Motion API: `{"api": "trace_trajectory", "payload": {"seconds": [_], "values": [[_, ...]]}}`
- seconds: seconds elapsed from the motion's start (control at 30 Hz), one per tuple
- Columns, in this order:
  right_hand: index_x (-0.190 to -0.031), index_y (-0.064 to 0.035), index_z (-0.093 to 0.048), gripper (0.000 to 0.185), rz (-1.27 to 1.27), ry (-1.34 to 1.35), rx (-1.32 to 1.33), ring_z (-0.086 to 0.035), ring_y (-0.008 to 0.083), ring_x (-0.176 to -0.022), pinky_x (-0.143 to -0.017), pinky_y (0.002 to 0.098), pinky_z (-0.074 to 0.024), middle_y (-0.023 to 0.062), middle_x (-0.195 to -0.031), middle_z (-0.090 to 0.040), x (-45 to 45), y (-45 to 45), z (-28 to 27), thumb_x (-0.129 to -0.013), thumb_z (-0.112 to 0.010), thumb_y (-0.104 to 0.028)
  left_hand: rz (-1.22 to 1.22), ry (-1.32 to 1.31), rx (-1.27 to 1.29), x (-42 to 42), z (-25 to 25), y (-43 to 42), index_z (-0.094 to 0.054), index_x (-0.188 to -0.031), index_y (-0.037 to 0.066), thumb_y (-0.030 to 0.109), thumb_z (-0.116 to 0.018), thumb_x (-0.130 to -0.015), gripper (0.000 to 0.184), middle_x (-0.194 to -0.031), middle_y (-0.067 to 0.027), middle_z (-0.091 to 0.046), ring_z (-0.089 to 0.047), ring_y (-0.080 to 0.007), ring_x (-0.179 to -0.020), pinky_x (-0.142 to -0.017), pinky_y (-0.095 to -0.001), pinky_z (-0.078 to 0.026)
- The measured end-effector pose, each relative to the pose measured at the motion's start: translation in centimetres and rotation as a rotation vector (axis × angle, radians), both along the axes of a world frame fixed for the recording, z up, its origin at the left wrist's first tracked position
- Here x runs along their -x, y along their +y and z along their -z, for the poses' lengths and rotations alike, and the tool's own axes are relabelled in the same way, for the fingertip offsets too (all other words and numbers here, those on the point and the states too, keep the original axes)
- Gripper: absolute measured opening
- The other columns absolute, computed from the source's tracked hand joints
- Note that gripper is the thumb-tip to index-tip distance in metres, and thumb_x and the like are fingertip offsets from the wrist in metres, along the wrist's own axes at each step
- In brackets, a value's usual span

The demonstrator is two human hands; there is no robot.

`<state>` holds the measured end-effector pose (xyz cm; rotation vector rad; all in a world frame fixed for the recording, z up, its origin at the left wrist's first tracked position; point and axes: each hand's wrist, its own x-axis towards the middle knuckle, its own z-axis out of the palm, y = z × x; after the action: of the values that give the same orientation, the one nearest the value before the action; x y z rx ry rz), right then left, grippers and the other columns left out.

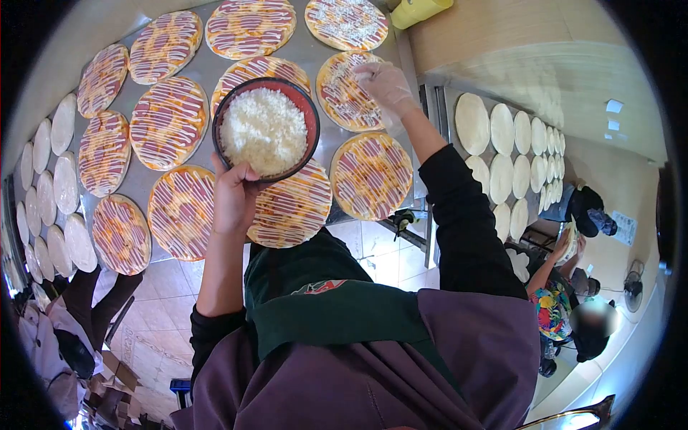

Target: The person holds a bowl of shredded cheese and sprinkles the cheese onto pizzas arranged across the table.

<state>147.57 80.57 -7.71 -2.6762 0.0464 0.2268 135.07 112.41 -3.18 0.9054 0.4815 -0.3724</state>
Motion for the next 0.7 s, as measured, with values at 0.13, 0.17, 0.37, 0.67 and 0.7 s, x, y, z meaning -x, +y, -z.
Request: {"api": "trace_trajectory", "payload": {"seconds": [0.13,0.17,0.37,0.67,0.7], "values": [[-0.101,-0.0135,-0.069,0.024,-0.051,-0.007,-0.004,-0.064,0.0205,-0.075,-0.071,0.0287,-0.0491,0.0108,-0.083,-0.068,2.0,1.3,-1.1,-0.080,-0.065,-0.023,-0.025,0.020,0.006,1.7,0.8,1.6,-0.030,-0.133,0.007,-0.003,-0.044,-0.068,0.068,-0.121,-0.0150,-0.050,-0.058,-0.0307,-0.104,-0.079,-0.0433,-0.055],[-0.101,-0.0132,-0.069,0.023,-0.045,-0.011,0.016,-0.065,0.0211,-0.076,-0.071,0.0290,-0.0494,0.0107,-0.085,-0.068,2.3,0.8,-0.9,-0.080,-0.064,-0.023,-0.028,0.020,0.008,2.0,0.8,2.0,-0.030,-0.133,0.007,-0.003,-0.044,-0.068,0.068,-0.121,-0.0150,-0.050,-0.058,-0.0307,-0.104,-0.079,-0.0433,-0.055],[-0.100,-0.0120,-0.069,0.022,-0.025,-0.194,0.174,-0.065,0.0231,-0.079,-0.074,0.0311,-0.0505,0.0108,-0.089,-0.068,2.5,-5.3,2.1,-0.081,-0.062,-0.022,0.003,0.006,0.009,2.7,0.7,3.0,-0.029,-0.134,0.007,-0.002,-0.044,-0.068,0.068,-0.123,-0.0154,-0.049,-0.057,-0.0315,-0.105,-0.081,-0.0436,-0.055],[-0.100,-0.0108,-0.069,0.023,0.121,0.003,-0.112,-0.065,0.0218,-0.076,-0.068,0.0297,-0.0501,0.0113,-0.085,-0.067,3.8,-2.4,1.1,-0.080,-0.066,-0.021,-0.012,0.014,0.020,2.6,0.3,3.1,-0.028,-0.134,0.005,-0.004,-0.043,-0.068,0.069,-0.124,-0.0164,-0.047,-0.057,-0.0325,-0.105,-0.081,-0.0443,-0.055],[-0.101,-0.0108,-0.069,0.025,0.120,0.063,-0.236,-0.065,0.0214,-0.076,-0.067,0.0293,-0.0498,0.0109,-0.084,-0.067,3.5,-2.0,1.3,-0.079,-0.068,-0.022,-0.010,0.017,0.023,2.6,0.4,3.2,-0.028,-0.134,0.006,-0.004,-0.043,-0.067,0.069,-0.125,-0.0164,-0.047,-0.057,-0.0327,-0.105,-0.081,-0.0444,-0.055]]}}
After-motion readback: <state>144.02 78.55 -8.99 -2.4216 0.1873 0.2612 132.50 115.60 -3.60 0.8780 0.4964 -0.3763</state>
